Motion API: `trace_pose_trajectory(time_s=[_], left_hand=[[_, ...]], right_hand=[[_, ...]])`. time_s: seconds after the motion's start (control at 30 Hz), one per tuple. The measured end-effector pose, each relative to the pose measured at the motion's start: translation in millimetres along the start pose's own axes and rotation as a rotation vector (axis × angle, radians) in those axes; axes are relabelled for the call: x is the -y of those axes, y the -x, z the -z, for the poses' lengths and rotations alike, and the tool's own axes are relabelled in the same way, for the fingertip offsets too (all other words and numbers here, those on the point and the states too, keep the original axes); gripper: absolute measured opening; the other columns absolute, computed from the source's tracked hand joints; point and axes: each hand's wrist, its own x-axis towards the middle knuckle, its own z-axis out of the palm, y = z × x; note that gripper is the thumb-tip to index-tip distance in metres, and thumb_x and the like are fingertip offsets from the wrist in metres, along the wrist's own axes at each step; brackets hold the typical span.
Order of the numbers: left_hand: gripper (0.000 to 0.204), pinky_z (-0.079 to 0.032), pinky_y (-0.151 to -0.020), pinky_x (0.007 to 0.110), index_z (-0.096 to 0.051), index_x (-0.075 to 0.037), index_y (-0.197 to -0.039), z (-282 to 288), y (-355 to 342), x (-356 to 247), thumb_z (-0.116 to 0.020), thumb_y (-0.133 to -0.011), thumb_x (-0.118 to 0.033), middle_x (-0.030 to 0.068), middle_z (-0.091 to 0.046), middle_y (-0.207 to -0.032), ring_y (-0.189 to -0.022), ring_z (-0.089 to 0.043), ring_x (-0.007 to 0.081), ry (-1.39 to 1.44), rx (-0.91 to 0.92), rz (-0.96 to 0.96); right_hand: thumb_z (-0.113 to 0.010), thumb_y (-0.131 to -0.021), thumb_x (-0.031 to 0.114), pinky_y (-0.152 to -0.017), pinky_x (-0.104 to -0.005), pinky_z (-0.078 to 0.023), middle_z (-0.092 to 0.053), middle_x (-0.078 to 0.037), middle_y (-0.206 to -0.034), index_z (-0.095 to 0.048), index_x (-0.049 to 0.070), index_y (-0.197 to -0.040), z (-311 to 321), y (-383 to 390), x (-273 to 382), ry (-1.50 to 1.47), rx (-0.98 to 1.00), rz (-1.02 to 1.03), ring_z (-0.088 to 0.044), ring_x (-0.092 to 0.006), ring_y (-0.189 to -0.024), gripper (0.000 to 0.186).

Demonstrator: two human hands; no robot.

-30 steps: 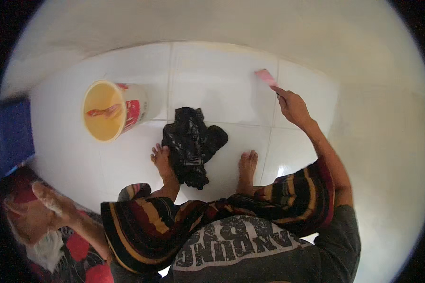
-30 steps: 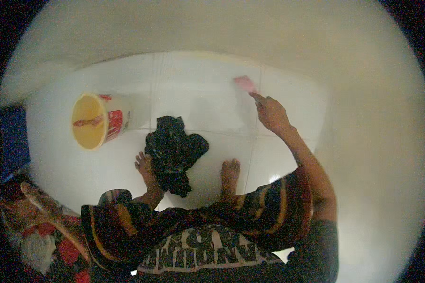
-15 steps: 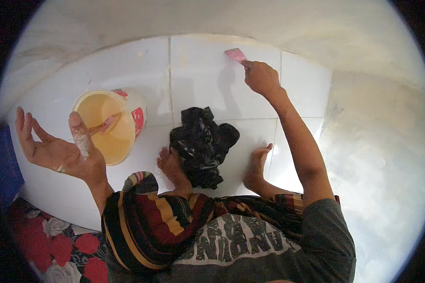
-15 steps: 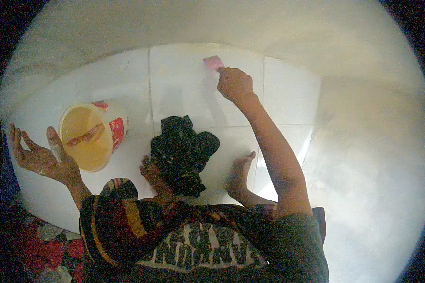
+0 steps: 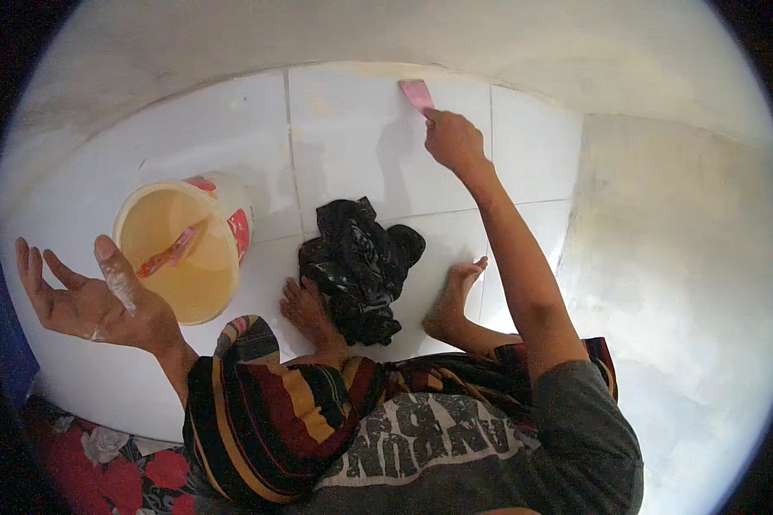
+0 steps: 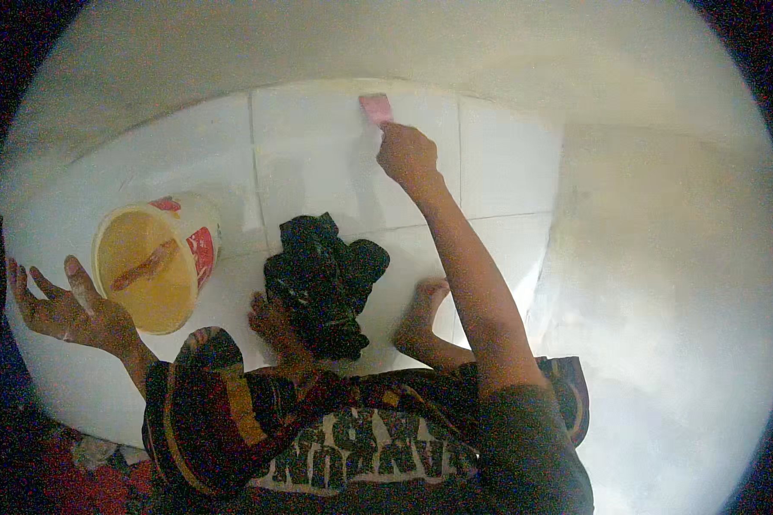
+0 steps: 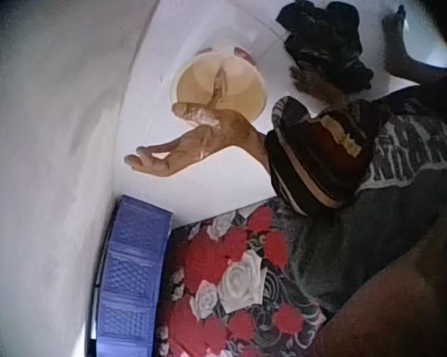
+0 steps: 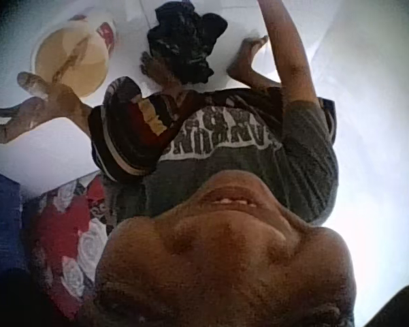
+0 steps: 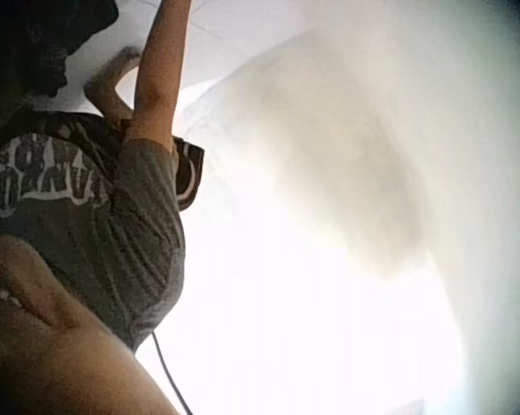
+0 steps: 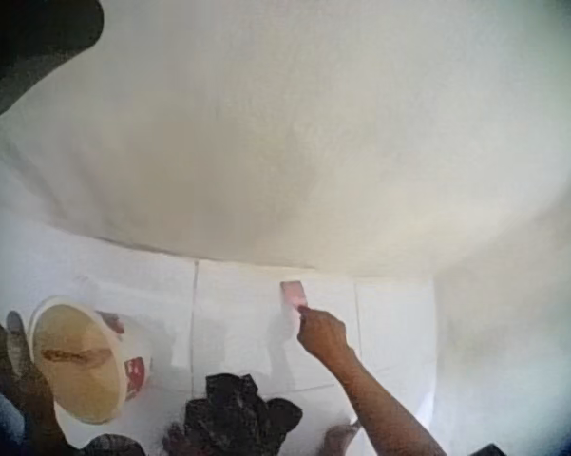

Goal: The person paints the lower edge of a wall using a brush dipped into a bucket of light-colored paint, occasionally using a black cloth to wipe the floor.

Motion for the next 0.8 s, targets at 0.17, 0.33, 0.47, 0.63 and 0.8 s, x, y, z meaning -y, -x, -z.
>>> trace_pose_trajectory(time_s=[0.17, 0.33, 0.47, 0.63, 0.8], left_hand=[[0.055, -0.033, -0.107, 0.049, -0.036, 0.0, -0.127, 17.2, -2.4, -3.7, -0.068, -0.082, -0.005, 0.0154, -0.04, -0.135, -0.129, -0.037, 0.0306, -0.069, -0.017, -0.047], [0.056, -0.033, -0.107, 0.049, -0.037, 0.0, -0.127, 7.7, 9.1, -4.5, -0.068, -0.082, -0.005, 0.0154, -0.04, -0.135, -0.13, -0.036, 0.0299, -0.017, -0.011, 0.068], [0.055, -0.027, -0.111, 0.046, -0.035, -0.003, -0.128, 20.8, 5.6, -3.0, -0.067, -0.084, -0.008, 0.0182, -0.037, -0.136, -0.131, -0.034, 0.0299, -0.087, 0.015, -0.015], [0.055, -0.03, -0.109, 0.047, -0.037, -0.002, -0.128, 9.4, 16.0, 2.0, -0.068, -0.082, -0.007, 0.0162, -0.039, -0.136, -0.13, -0.036, 0.0296, -0.02, -0.021, 0.162], [0.054, -0.032, -0.108, 0.047, -0.038, -0.002, -0.127, 14.6, 7.2, -1.7, -0.067, -0.082, -0.004, 0.0152, -0.041, -0.136, -0.129, -0.038, 0.029, -0.054, -0.014, 0.052]], right_hand=[[-0.048, -0.088, 0.017, -0.074, -0.0491, -0.051, -0.066, -0.021, -0.088, -0.064, 0.01, -0.11, 12.3, 18.9, 6.6, 0.011, 0.077, 0.068, -0.064, -0.0388, -0.084, 0.028], [-0.048, -0.089, 0.019, -0.076, -0.0481, -0.051, -0.067, -0.021, -0.09, -0.064, 0.01, -0.111, 9.4, 7.3, 1.4, -0.038, 0.017, 0.013, -0.064, -0.0379, -0.087, 0.028], [-0.05, -0.089, 0.021, -0.074, -0.0482, -0.051, -0.067, -0.017, -0.089, -0.066, 0.016, -0.108, 10.6, 35.6, 27.1, -0.068, 0.107, 0.122, -0.065, -0.0359, -0.085, 0.025], [-0.054, -0.08, 0.012, -0.068, -0.0474, -0.053, -0.068, -0.016, -0.083, -0.065, 0.011, -0.102, 9.1, 28.0, 44.2, 0.033, 0.057, 0.2, -0.067, -0.032, -0.08, 0.024], [-0.054, -0.08, 0.012, -0.064, -0.0455, -0.054, -0.067, -0.015, -0.083, -0.064, 0.011, -0.103, 6.9, 44.0, 40.1, 0.06, 0.105, 0.244, -0.067, -0.0313, -0.078, 0.026]])
